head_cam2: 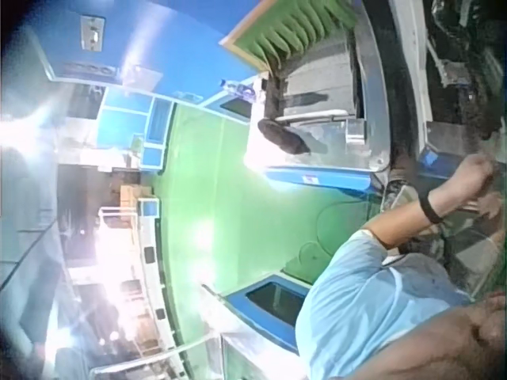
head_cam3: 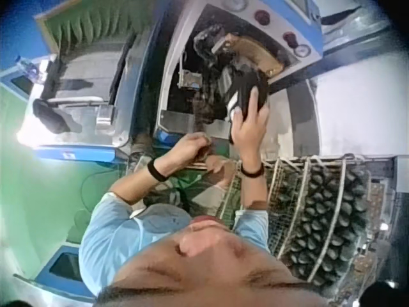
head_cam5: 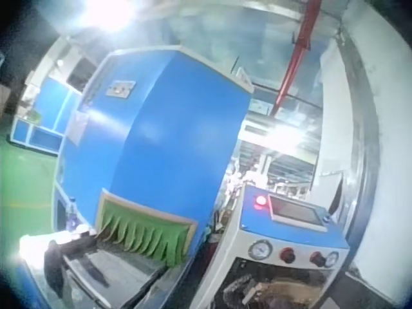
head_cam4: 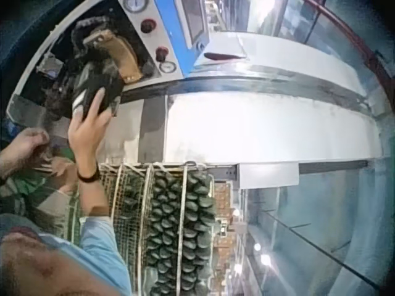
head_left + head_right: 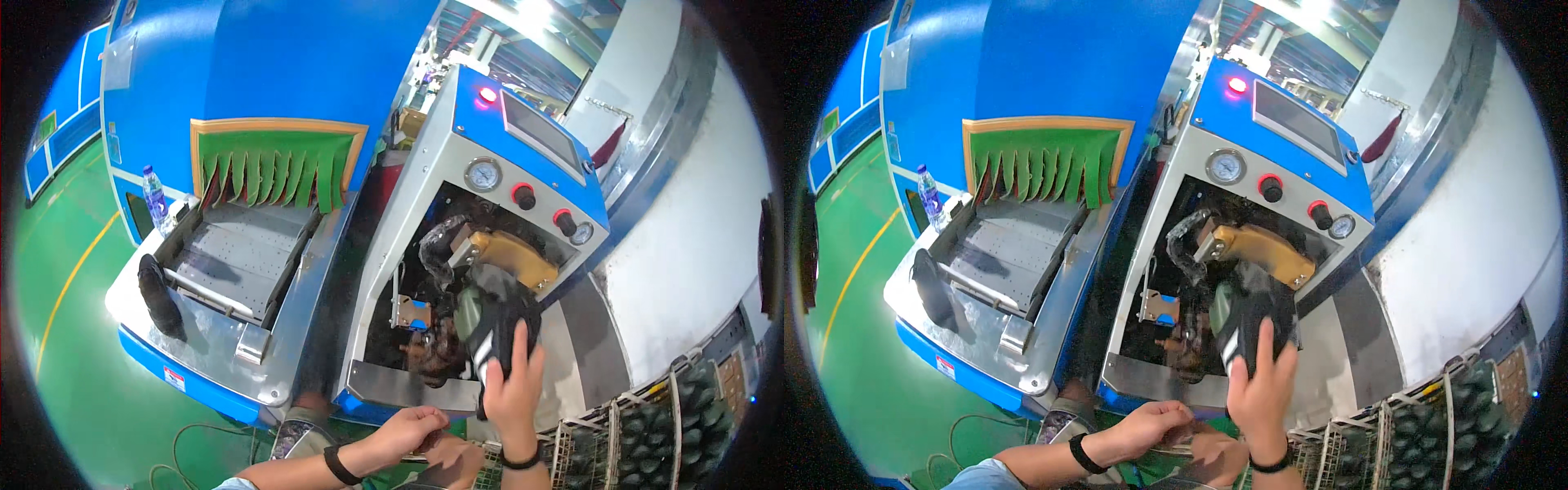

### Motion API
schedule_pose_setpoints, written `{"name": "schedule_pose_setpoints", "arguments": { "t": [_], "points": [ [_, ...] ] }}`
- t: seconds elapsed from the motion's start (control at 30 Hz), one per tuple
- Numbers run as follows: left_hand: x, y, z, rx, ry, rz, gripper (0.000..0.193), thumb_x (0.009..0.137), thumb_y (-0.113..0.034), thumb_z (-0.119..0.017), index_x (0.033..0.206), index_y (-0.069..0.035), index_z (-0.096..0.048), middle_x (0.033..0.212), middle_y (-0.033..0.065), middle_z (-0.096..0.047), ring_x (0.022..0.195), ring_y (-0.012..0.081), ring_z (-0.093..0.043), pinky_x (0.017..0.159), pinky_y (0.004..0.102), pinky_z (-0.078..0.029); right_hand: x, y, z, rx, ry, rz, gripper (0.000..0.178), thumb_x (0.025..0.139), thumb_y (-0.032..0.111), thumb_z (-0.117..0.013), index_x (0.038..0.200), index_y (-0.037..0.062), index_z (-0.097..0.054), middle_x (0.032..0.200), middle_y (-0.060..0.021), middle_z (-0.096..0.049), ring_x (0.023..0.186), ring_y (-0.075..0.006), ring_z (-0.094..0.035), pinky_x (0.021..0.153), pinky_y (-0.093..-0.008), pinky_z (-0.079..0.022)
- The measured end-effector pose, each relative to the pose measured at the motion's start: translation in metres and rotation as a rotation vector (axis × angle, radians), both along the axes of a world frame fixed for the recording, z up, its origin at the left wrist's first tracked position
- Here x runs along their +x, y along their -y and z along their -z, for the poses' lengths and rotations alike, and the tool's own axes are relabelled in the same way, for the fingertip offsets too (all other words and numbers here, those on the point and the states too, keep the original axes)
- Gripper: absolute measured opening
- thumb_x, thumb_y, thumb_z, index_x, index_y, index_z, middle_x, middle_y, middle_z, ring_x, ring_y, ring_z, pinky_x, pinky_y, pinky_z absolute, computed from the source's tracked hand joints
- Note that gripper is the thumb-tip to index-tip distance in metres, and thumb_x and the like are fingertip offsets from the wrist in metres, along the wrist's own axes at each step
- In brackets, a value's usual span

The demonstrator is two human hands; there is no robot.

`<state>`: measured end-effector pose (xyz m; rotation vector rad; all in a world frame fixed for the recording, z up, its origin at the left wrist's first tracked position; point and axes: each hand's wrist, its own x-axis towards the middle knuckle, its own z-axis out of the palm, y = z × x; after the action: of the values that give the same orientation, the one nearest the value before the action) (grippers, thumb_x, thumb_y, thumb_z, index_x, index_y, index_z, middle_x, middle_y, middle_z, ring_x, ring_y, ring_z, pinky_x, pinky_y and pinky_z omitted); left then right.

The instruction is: The person removes a shoe from a machine, pulls out a green shoe last and places it onto a rack, then inserts a new last into a shoe from a conveyor and places it into the machine.

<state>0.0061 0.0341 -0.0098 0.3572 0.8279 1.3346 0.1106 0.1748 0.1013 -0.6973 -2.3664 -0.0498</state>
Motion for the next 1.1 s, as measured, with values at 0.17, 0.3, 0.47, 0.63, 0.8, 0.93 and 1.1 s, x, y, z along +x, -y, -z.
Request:
{"name": "schedule_pose_setpoints", "arguments": {
  "t": [0.17,0.3,0.47,0.63,0.8,0.93,1.1],
  "points": [
    [-0.007,0.019,-0.026,0.225,0.098,0.157,0.047,0.105,-0.041,-0.051,0.134,-0.004,-0.054,0.11,0.0069,-0.067,0.098,0.0162,-0.063,0.081,0.0308,-0.05,0.063,0.074,0.002,-0.027,-0.049,-0.051,0.028,0.09,0.008,-0.065,0.117,-0.0008,-0.061,0.099,-0.0209,-0.058,0.085,-0.0314,-0.055,0.078,-0.0423,-0.046],
    [0.0,0.012,0.006,0.062,0.394,0.285,0.054,0.105,-0.045,-0.049,0.142,-0.005,-0.048,0.12,0.0084,-0.064,0.101,0.0164,-0.062,0.082,0.0308,-0.05,0.103,0.093,-0.015,-0.567,0.255,-0.183,0.044,0.09,0.015,-0.07,0.128,0.0017,-0.053,0.123,-0.0285,-0.053,0.108,-0.0377,-0.058,0.089,-0.0459,-0.048],
    [0.001,0.049,0.012,-0.17,-0.066,0.006,0.04,0.088,-0.023,-0.072,0.118,0.001,-0.063,0.109,0.0066,-0.067,0.092,0.0177,-0.063,0.081,0.0314,-0.051,0.072,0.047,0.012,-1.32,-0.401,-0.186,0.106,0.093,0.031,-0.072,0.157,-0.0013,0.006,0.151,-0.0292,-0.033,0.125,-0.033,-0.056,0.099,-0.0422,-0.051],
    [0.012,0.057,0.006,-0.212,-0.413,0.186,0.072,0.087,-0.03,-0.075,0.135,0.014,-0.045,0.121,0.0169,-0.063,0.106,0.0259,-0.061,0.093,0.0376,-0.048,-0.017,-0.006,0.022,-1.954,-1.085,-0.423,0.053,0.092,0.015,-0.069,0.139,0.0075,-0.045,0.119,-0.012,-0.057,0.095,-0.0309,-0.067,0.076,-0.0444,-0.059],
    [0.011,0.074,0.002,-0.24,-0.501,0.198,0.065,0.089,-0.027,-0.073,0.134,0.012,-0.048,0.12,0.0164,-0.063,0.106,0.0247,-0.06,0.092,0.0352,-0.048,0.033,0.037,0.011,-1.639,-1.069,-0.693,0.064,0.094,0.012,-0.066,0.151,0.0102,-0.036,0.112,-0.0072,-0.059,0.089,-0.025,-0.068,0.074,-0.0378,-0.058],
    [0.021,0.072,0.002,-0.108,-0.56,0.341,0.054,0.091,-0.022,-0.07,0.132,0.008,-0.054,0.119,0.0135,-0.065,0.105,0.0234,-0.061,0.09,0.0344,-0.048,0.157,0.096,0.005,-1.183,-1.126,-0.161,0.07,0.093,0.009,-0.069,0.154,0.0066,-0.034,0.12,-0.0086,-0.064,0.09,-0.0204,-0.07,0.082,-0.0341,-0.059],
    [0.054,0.064,0.013,0.164,-0.666,0.341,0.023,0.092,-0.018,-0.068,0.101,0.003,-0.065,0.09,0.0046,-0.066,0.079,0.0164,-0.054,0.073,0.0326,-0.044,0.309,0.212,0.004,-0.706,-1.396,0.376,0.061,0.093,0.013,-0.067,0.148,0.0022,-0.041,0.114,-0.0159,-0.066,0.08,-0.025,-0.071,0.063,-0.0331,-0.061]
  ]
}}
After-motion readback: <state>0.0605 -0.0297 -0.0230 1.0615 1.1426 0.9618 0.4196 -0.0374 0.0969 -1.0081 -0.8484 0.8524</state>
